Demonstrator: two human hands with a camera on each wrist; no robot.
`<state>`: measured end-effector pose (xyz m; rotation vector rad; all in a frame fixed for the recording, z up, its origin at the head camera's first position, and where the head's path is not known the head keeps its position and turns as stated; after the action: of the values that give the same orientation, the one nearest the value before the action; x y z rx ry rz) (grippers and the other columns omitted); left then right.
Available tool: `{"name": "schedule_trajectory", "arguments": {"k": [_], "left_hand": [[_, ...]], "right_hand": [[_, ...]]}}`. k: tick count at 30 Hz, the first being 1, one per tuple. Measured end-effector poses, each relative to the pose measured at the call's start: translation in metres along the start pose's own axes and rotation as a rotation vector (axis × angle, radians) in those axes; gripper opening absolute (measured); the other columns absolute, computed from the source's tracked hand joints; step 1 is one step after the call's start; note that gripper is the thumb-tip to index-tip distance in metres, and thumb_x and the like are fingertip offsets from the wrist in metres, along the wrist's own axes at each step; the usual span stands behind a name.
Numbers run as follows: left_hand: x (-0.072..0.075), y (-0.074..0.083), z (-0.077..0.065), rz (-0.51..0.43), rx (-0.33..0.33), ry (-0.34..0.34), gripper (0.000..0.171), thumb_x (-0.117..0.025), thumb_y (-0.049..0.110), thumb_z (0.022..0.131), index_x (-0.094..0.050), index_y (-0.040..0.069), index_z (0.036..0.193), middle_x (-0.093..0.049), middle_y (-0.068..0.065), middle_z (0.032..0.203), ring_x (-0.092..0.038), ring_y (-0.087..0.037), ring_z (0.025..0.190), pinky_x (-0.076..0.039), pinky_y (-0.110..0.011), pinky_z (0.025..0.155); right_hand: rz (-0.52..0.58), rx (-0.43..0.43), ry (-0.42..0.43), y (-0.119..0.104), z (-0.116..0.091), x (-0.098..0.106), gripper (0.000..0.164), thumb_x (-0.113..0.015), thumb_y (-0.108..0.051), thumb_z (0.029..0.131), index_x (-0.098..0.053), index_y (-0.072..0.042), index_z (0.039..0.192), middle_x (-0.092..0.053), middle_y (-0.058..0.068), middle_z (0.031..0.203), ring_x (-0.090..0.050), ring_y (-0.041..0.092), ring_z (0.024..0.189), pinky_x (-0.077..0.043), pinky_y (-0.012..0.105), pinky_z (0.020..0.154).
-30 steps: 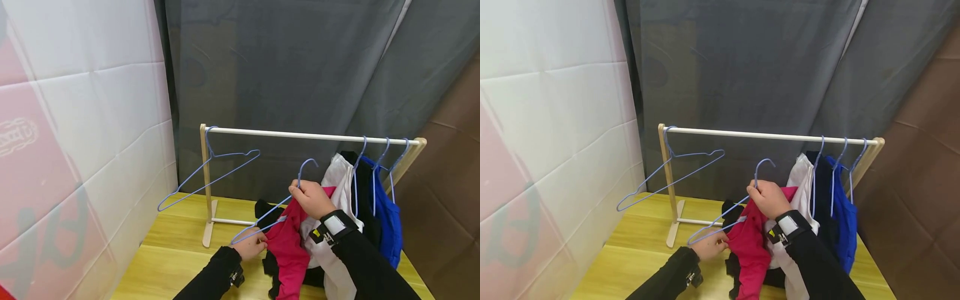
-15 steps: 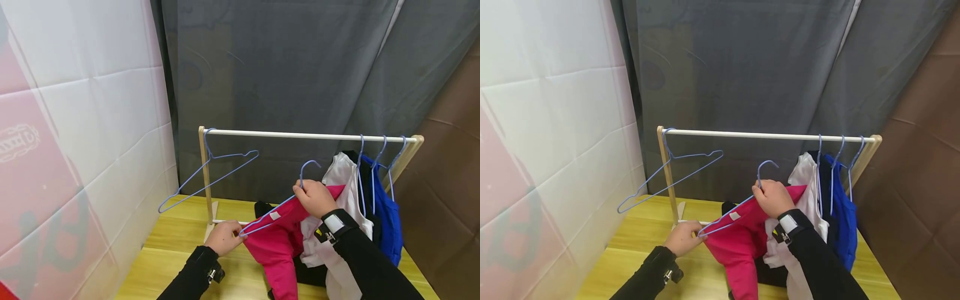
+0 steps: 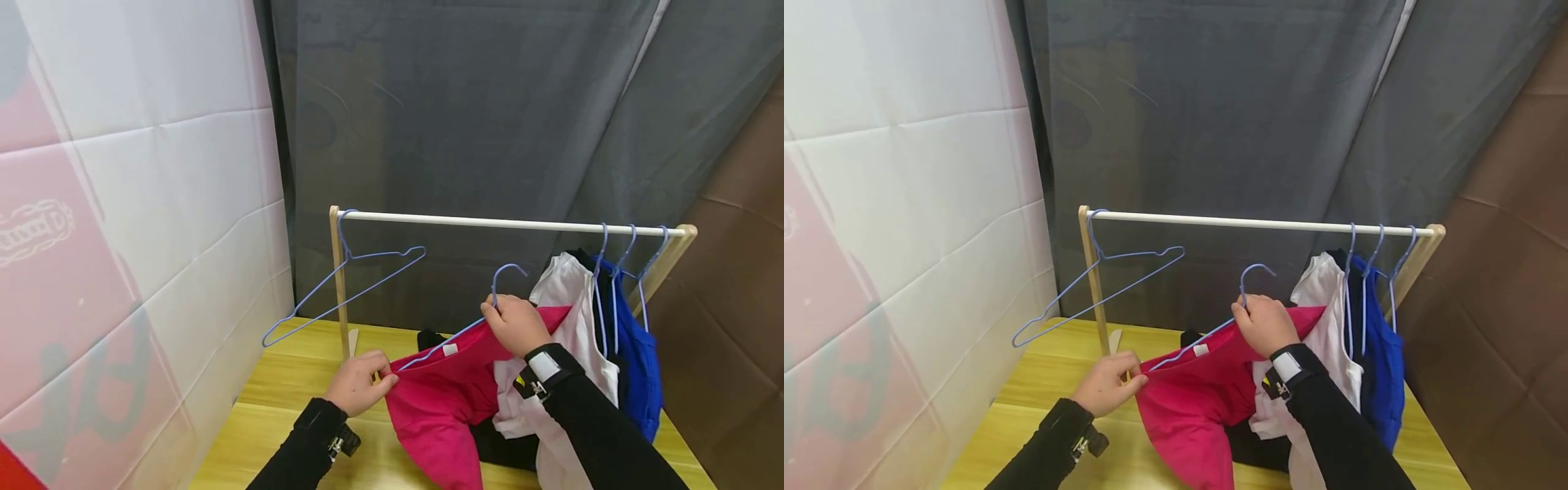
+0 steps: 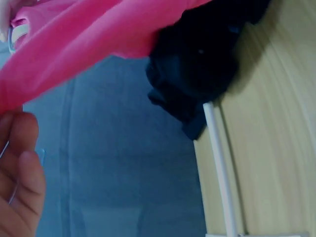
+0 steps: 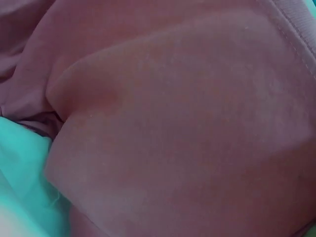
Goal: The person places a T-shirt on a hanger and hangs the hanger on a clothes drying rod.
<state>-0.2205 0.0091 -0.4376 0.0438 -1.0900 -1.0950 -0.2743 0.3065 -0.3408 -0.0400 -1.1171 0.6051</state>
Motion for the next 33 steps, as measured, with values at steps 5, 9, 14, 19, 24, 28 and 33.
{"name": "schedule_trajectory", "arguments": {"k": [5,9,14,19,24,28,33], "left_hand": [[-0.004,0.018,0.013,0.006,0.007,0.019,0.019,-0.073,0.023,0.096,-0.062,0.024,0.08,-0.057,0.015,0.084,-0.053,-0.005,0.073,-0.047,-0.019,0.065],[-0.011,0.035,0.026,0.021,0.042,0.002,0.019,-0.072,0.026,0.096,-0.062,0.023,0.08,-0.054,0.015,0.083,-0.05,-0.004,0.071,-0.045,-0.019,0.064],[-0.017,0.054,0.043,0.064,0.09,0.036,0.017,-0.071,0.028,0.097,-0.064,0.023,0.082,-0.052,0.014,0.081,-0.047,-0.002,0.069,-0.042,-0.017,0.063],[-0.022,0.068,0.055,0.099,0.047,0.119,0.014,-0.071,0.028,0.097,-0.067,0.021,0.085,-0.055,0.012,0.083,-0.049,-0.002,0.071,-0.042,-0.016,0.063],[-0.029,0.07,0.056,-0.04,0.031,0.075,0.017,-0.069,0.021,0.098,-0.071,0.017,0.114,-0.059,0.009,0.097,-0.056,-0.006,0.082,-0.047,-0.018,0.071],[-0.035,0.061,0.052,-0.222,0.128,-0.001,0.044,-0.068,0.012,0.097,-0.055,0.011,0.14,-0.059,0.007,0.101,-0.055,-0.008,0.086,-0.05,-0.023,0.075],[-0.044,0.051,0.047,-0.199,0.281,-0.075,0.025,-0.068,0.022,0.099,-0.06,0.012,0.12,-0.058,0.008,0.09,-0.053,-0.005,0.077,-0.049,-0.024,0.069]], "right_hand": [[0.017,0.067,-0.03,-0.011,-0.001,-0.007,0.028,-0.058,-0.023,0.102,-0.057,-0.02,0.074,-0.048,-0.007,0.065,-0.053,0.014,0.066,-0.047,0.038,0.068],[0.024,0.105,-0.043,-0.022,0.0,-0.01,0.025,-0.058,-0.022,0.101,-0.057,-0.02,0.076,-0.047,-0.009,0.064,-0.052,0.013,0.066,-0.046,0.038,0.068],[-0.001,0.123,-0.052,-0.031,-0.001,-0.012,0.024,-0.059,-0.023,0.101,-0.057,-0.02,0.077,-0.047,-0.012,0.064,-0.052,0.01,0.067,-0.046,0.039,0.07],[-0.004,0.149,-0.049,-0.036,-0.003,-0.014,0.025,-0.059,-0.022,0.101,-0.057,-0.02,0.077,-0.045,-0.013,0.063,-0.05,0.009,0.065,-0.043,0.038,0.068],[0.006,0.156,-0.042,-0.035,-0.005,-0.014,0.025,-0.058,-0.022,0.102,-0.057,-0.021,0.077,-0.045,-0.013,0.064,-0.049,0.008,0.065,-0.042,0.037,0.067],[0.039,0.142,-0.021,-0.032,-0.007,-0.011,0.026,-0.057,-0.019,0.102,-0.056,-0.021,0.076,-0.044,-0.012,0.063,-0.048,0.01,0.063,-0.041,0.037,0.066],[0.037,0.154,-0.013,-0.035,-0.008,-0.012,0.027,-0.057,-0.022,0.102,-0.055,-0.022,0.075,-0.043,-0.013,0.063,-0.05,0.008,0.067,-0.042,0.039,0.07]]}}
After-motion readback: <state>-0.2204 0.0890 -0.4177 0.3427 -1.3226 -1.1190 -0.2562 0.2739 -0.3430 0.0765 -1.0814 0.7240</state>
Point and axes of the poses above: each hand's wrist, its own z-axis towards the middle knuckle, its own x-axis out of the back of the hand, y = z × x, the point moved 5 cm from there along z, towards the middle knuckle
